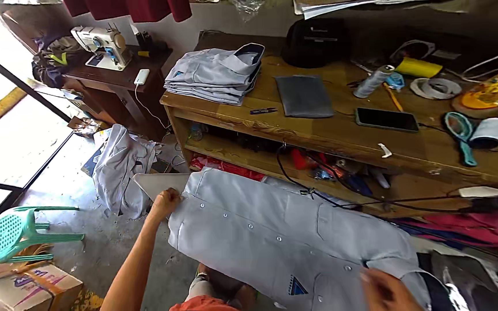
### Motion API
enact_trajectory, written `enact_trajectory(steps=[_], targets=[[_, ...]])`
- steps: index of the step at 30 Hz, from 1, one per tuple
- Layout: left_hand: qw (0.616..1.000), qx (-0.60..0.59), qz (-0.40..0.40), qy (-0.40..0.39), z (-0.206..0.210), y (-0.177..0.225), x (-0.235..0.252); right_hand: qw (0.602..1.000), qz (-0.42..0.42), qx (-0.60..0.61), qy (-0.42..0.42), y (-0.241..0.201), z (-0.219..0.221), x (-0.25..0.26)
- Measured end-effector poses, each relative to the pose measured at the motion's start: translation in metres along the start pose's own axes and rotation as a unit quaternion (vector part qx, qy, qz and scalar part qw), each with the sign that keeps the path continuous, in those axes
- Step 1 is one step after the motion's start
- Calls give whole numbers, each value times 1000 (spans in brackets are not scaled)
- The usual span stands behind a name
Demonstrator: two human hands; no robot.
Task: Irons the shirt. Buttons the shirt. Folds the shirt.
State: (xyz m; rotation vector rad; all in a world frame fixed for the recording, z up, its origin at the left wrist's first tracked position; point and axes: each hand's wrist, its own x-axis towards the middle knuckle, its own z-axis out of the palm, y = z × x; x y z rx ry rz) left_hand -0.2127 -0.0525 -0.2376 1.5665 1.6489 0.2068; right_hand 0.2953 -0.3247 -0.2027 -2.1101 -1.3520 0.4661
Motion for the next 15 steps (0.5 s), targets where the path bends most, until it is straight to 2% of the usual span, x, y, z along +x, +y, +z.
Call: enact_trajectory(steps=[4, 6, 8, 11, 13, 15], targets=[[999, 9, 14, 37, 13, 10, 9, 973, -164, 66, -150, -112, 111, 68], [999, 33, 6, 17, 11, 17, 12, 940, -206, 80, -262, -172, 162, 90], [999, 37, 30, -17, 5, 18, 14, 912, -221, 77, -337, -215, 212, 107], [994, -39, 85, -60, -2, 13, 15, 895, -213, 51, -388, -249, 266, 119], [981, -160, 72, -81, -3, 6, 12, 900, -198, 36, -387, -257, 281, 118], [953, -285, 37, -98, -1, -1, 7, 908, -192, 56, -367, -253, 284, 115]])
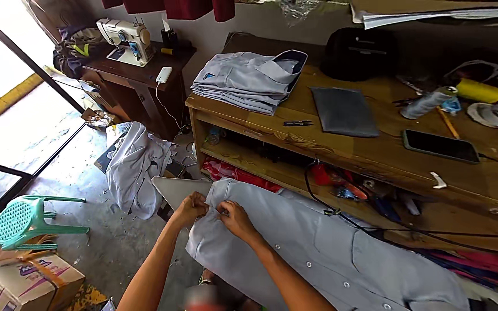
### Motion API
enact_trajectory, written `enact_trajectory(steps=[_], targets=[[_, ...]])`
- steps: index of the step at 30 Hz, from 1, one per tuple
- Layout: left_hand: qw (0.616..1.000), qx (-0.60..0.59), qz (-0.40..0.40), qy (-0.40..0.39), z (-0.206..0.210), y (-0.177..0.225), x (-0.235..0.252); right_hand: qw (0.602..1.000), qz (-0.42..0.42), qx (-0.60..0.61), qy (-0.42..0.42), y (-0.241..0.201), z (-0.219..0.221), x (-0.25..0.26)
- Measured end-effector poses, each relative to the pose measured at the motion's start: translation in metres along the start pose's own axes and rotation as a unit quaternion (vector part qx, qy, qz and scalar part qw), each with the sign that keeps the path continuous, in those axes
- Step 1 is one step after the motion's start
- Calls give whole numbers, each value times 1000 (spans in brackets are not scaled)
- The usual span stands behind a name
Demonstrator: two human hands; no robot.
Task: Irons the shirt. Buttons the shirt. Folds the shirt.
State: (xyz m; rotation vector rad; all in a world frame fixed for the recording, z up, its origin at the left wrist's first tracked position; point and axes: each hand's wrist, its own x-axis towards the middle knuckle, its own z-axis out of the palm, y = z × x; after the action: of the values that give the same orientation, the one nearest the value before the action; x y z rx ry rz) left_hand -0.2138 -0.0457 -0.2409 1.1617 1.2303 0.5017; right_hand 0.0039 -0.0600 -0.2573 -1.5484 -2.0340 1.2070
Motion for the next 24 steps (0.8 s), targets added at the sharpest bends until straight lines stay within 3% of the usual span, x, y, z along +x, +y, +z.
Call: enact_trajectory(steps=[3, 12, 17, 20, 24], targets=[[996, -81, -20, -38, -5, -10, -5, 999, -12, 43, 24, 7, 1, -5], [990, -117, -10, -79, -13, -17, 1, 993, -42, 99, 58, 6, 1, 1], [997, 10, 26, -68, -8, -12, -2, 999, 25, 28, 33, -5, -3, 6], [986, 133, -6, -98, -10, -2, -1, 995, 75, -54, 25, -20, 2, 8], [963, 265, -54, -24, -8, 9, -3, 984, 40, -123, 122, -15, 10, 5]])
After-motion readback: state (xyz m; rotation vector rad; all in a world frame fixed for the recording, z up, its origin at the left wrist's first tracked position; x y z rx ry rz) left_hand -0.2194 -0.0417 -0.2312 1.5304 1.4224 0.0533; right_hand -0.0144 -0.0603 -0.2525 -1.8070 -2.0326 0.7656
